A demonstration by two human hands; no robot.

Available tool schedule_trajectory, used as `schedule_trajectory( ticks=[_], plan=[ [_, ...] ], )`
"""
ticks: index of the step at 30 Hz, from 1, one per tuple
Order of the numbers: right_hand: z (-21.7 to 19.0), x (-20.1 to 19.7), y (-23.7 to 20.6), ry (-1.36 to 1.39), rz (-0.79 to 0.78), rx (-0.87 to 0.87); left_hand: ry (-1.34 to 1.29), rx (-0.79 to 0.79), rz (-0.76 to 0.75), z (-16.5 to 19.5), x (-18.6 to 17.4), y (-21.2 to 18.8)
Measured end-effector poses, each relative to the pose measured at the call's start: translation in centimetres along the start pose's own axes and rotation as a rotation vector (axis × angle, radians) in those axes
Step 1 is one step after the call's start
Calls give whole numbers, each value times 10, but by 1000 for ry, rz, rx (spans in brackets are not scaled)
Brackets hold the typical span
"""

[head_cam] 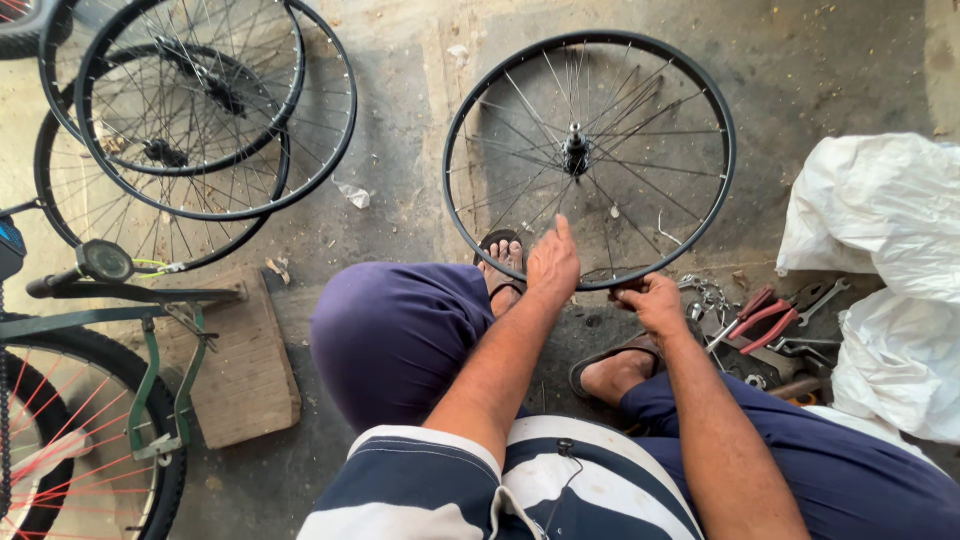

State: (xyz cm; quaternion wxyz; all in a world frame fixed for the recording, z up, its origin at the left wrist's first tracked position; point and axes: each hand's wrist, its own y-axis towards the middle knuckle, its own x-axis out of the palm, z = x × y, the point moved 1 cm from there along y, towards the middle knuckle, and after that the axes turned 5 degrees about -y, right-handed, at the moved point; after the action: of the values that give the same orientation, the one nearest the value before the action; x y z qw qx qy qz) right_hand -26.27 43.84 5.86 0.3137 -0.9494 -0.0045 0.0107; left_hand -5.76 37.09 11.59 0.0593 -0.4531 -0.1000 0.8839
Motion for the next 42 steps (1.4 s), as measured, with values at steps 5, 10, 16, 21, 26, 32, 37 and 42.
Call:
schedule_trajectory(
  ticks=[5,10,16,21,26,32,37,42],
  plan=[
    [3,-10,5,-24,19,-12,31,-121,-119,-10,0,5],
    [7,-24,9,-5,100,-23,-175,-23,-715,-21,9,30],
    [4,-47,-4,-4,356,-78,-565,-53,-520,4,48,24],
    [1,-53,-15,-73,463,-6,-939,-195,-444,32,90,30],
    [2,-50,-8,40,475,83,-973,-161,-354,29,113,31],
    [0,-55,1,153,363,53,-936,-241,-321,33,113,32],
    [11,-60,7,-53,392,-102,-897,-249,-314,33,102,23],
    [19,-64,10,-146,369,-130,-820,-261,-401,30,102,23]
  ],
)
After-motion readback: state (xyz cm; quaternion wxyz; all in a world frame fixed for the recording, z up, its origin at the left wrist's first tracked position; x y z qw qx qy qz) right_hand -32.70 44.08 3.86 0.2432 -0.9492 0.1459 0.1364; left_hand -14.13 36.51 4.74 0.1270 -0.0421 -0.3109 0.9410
